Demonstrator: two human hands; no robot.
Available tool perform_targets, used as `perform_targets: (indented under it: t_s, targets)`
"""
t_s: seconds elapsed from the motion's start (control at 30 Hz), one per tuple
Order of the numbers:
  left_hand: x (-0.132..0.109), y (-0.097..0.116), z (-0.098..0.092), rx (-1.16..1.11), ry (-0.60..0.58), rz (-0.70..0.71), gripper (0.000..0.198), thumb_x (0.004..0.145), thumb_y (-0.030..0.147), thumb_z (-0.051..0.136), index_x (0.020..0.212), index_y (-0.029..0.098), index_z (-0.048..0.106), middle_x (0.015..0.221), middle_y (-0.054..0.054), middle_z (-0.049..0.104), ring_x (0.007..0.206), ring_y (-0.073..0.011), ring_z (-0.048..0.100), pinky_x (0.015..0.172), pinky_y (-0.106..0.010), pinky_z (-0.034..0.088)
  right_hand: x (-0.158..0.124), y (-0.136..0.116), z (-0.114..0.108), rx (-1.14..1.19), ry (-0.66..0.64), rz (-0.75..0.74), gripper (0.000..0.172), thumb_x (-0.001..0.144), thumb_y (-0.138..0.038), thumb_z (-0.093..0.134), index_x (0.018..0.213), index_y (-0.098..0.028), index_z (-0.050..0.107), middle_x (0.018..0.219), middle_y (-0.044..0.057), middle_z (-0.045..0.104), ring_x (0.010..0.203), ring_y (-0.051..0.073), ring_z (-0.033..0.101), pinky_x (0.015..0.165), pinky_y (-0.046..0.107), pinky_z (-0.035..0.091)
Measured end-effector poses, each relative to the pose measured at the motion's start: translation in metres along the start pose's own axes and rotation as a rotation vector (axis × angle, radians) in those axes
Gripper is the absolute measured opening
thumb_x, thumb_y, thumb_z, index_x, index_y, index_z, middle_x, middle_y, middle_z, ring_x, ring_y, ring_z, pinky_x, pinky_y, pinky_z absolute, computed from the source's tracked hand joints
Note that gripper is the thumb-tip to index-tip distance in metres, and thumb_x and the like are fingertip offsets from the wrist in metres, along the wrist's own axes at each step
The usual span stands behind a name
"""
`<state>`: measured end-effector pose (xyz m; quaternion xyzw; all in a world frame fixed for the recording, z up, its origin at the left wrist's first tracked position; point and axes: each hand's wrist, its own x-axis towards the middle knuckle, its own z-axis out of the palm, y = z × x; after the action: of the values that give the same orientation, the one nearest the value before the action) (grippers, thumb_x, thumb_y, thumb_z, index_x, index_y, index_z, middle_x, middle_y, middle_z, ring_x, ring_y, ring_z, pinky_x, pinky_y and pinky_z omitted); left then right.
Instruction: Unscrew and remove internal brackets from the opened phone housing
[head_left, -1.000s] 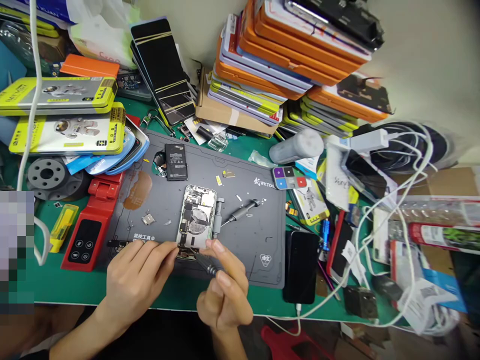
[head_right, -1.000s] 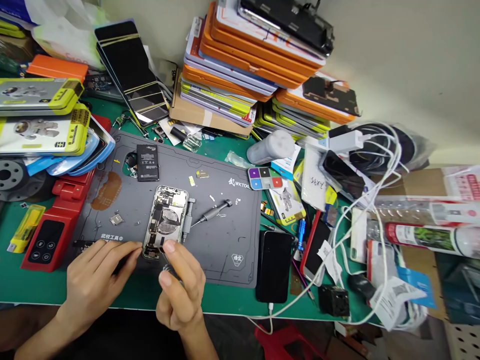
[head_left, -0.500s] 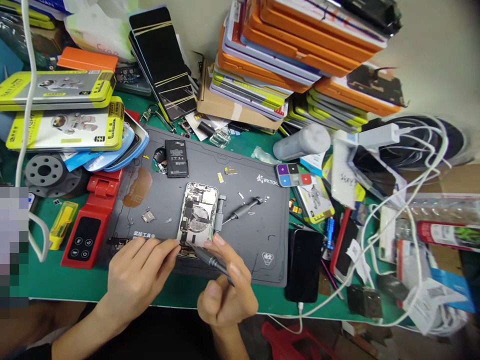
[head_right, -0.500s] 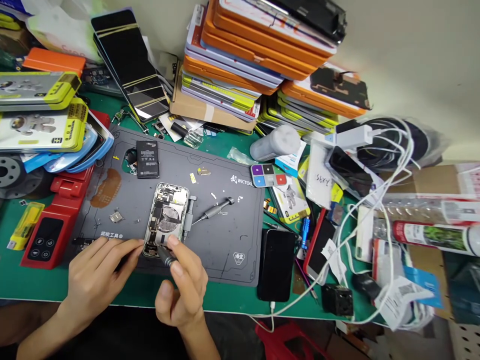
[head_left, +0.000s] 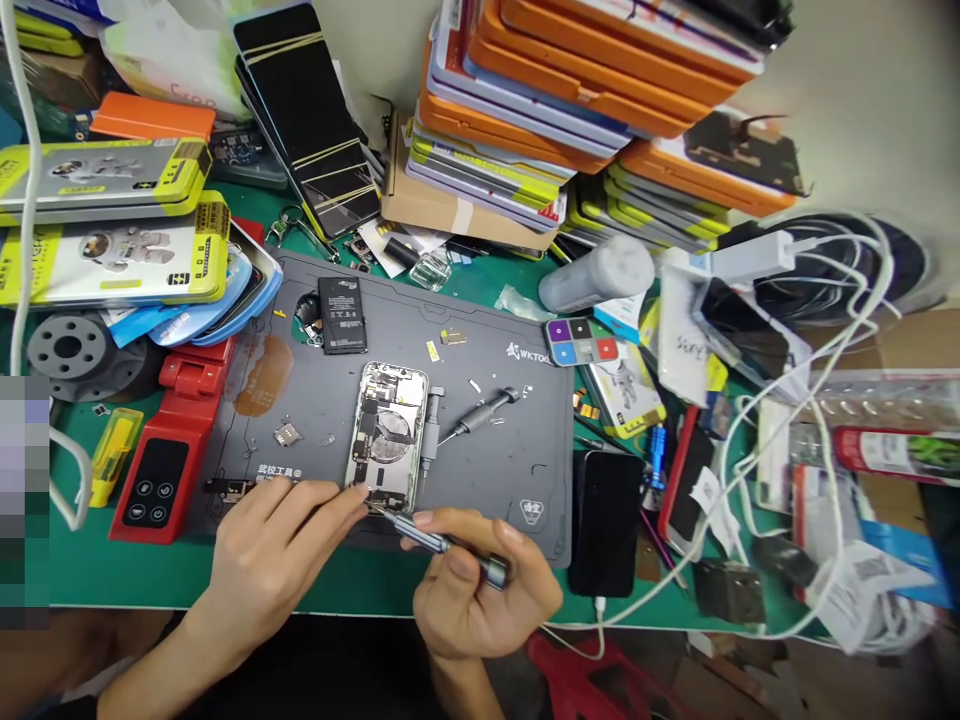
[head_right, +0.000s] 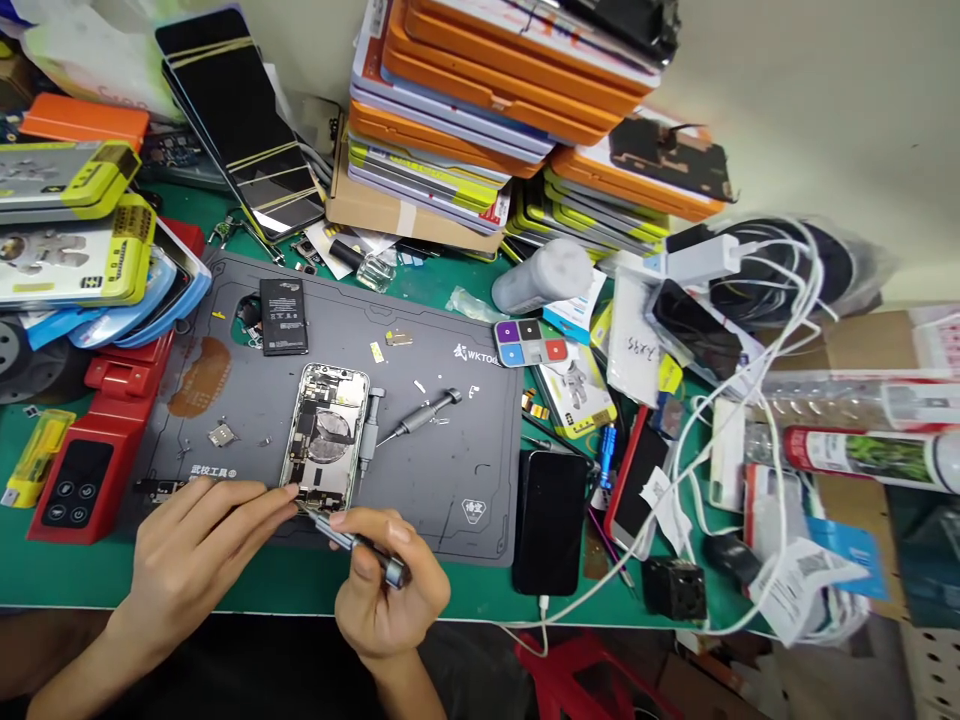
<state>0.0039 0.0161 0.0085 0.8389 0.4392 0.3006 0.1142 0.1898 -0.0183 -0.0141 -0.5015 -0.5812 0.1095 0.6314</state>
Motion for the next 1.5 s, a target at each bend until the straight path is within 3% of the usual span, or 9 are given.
perform_targets:
  t_s: [0.1, 0.27, 0.43, 0.5, 0.63, 0.77, 0.87, 1.33, 1.5]
  targets:
    - [0.0, 0.0, -0.001, -0.013, 0.001, -0.011, 0.022, 0.099, 0.008, 0.074, 0.119, 0.018, 0.075, 0.101, -0.003, 0.077, 0.082, -0.0158, 0.061, 0.076, -0.032, 0.047, 0.001, -0.001, 0.0, 0.0, -0.002, 0.012, 0.038, 0.116, -0.015, 0.058, 0.153, -0.02, 0.054, 0.097, 0.005, 0.077, 0.069, 0.017, 0.073, 0.05, 0.026, 0.064]
    - [0.002, 0.0, 0.0, -0.01, 0.004, -0.019, 0.017, 0.099, 0.01, 0.077, 0.115, 0.017, 0.076, 0.1, -0.003, 0.075, 0.083, -0.0157, 0.061, 0.075, -0.032, 0.046, 0.003, -0.002, 0.001, 0.005, 0.22, 0.124, 0.035, 0.117, -0.028, 0.06, 0.152, -0.027, 0.055, 0.092, -0.001, 0.073, 0.049, 0.012, 0.058, 0.041, 0.023, 0.058]
    - [0.0, -0.002, 0.001, -0.041, 0.024, -0.025, 0.027, 0.096, 0.007, 0.079, 0.12, 0.018, 0.076, 0.099, -0.002, 0.074, 0.083, -0.0144, 0.061, 0.077, -0.031, 0.048, 0.019, -0.011, -0.008, 0.1, 0.287, 0.29, 0.024, 0.117, -0.039, 0.061, 0.14, -0.03, 0.062, 0.073, -0.005, 0.062, 0.054, 0.015, 0.053, 0.05, 0.024, 0.058]
    - [0.0, -0.003, 0.001, -0.065, 0.072, -0.045, 0.029, 0.094, 0.004, 0.08, 0.12, 0.018, 0.076, 0.1, -0.002, 0.074, 0.084, -0.014, 0.063, 0.079, -0.03, 0.05, 0.031, -0.021, -0.017, 0.14, 0.168, 0.392, 0.017, 0.119, -0.037, 0.055, 0.129, -0.028, 0.065, 0.067, -0.006, 0.055, 0.056, 0.015, 0.054, 0.056, 0.026, 0.059]
    - [-0.002, -0.004, -0.002, -0.08, 0.177, -0.079, 0.026, 0.093, 0.0, 0.079, 0.114, 0.015, 0.075, 0.101, -0.004, 0.075, 0.089, -0.0146, 0.068, 0.083, -0.029, 0.054, 0.047, -0.037, -0.027, -0.017, -0.33, 0.584, 0.019, 0.119, -0.03, 0.053, 0.134, -0.029, 0.063, 0.078, -0.005, 0.061, 0.057, 0.013, 0.058, 0.054, 0.022, 0.053]
    - [-0.009, 0.001, -0.01, -0.074, 0.212, -0.067, 0.022, 0.094, 0.0, 0.078, 0.112, 0.012, 0.073, 0.1, -0.004, 0.077, 0.088, -0.0145, 0.068, 0.082, -0.03, 0.053, 0.043, -0.031, -0.014, -0.347, -0.656, 0.388, 0.018, 0.117, -0.025, 0.052, 0.132, -0.028, 0.062, 0.109, 0.001, 0.076, 0.082, 0.019, 0.075, 0.069, 0.028, 0.053]
    - [-0.02, 0.004, -0.013, -0.08, 0.14, -0.027, 0.021, 0.096, 0.003, 0.077, 0.115, 0.012, 0.073, 0.097, -0.003, 0.077, 0.083, -0.0137, 0.066, 0.078, -0.03, 0.051, 0.038, -0.019, -0.005, -0.427, -0.813, 0.326, 0.02, 0.117, -0.019, 0.045, 0.124, -0.028, 0.062, 0.109, -0.002, 0.079, 0.087, 0.022, 0.079, 0.07, 0.029, 0.049]
    - [-0.042, 0.003, -0.008, -0.183, 0.211, -0.071, 0.013, 0.102, 0.006, 0.069, 0.111, 0.015, 0.07, 0.085, -0.001, 0.072, 0.072, -0.0129, 0.06, 0.068, -0.029, 0.048, 0.043, -0.014, -0.002, -0.423, -0.985, 0.444, 0.02, 0.114, -0.029, 0.039, 0.114, -0.03, 0.059, 0.086, -0.007, 0.072, 0.065, 0.019, 0.067, 0.065, 0.027, 0.042]
    - [-0.045, 0.001, -0.007, -0.201, 0.221, -0.078, 0.015, 0.102, 0.006, 0.07, 0.112, 0.015, 0.07, 0.086, -0.001, 0.073, 0.074, -0.0133, 0.062, 0.07, -0.029, 0.049, 0.04, -0.016, -0.005, -0.387, -0.88, 0.47, 0.022, 0.116, -0.034, 0.044, 0.122, -0.03, 0.064, 0.097, -0.005, 0.077, 0.075, 0.019, 0.073, 0.068, 0.026, 0.049]
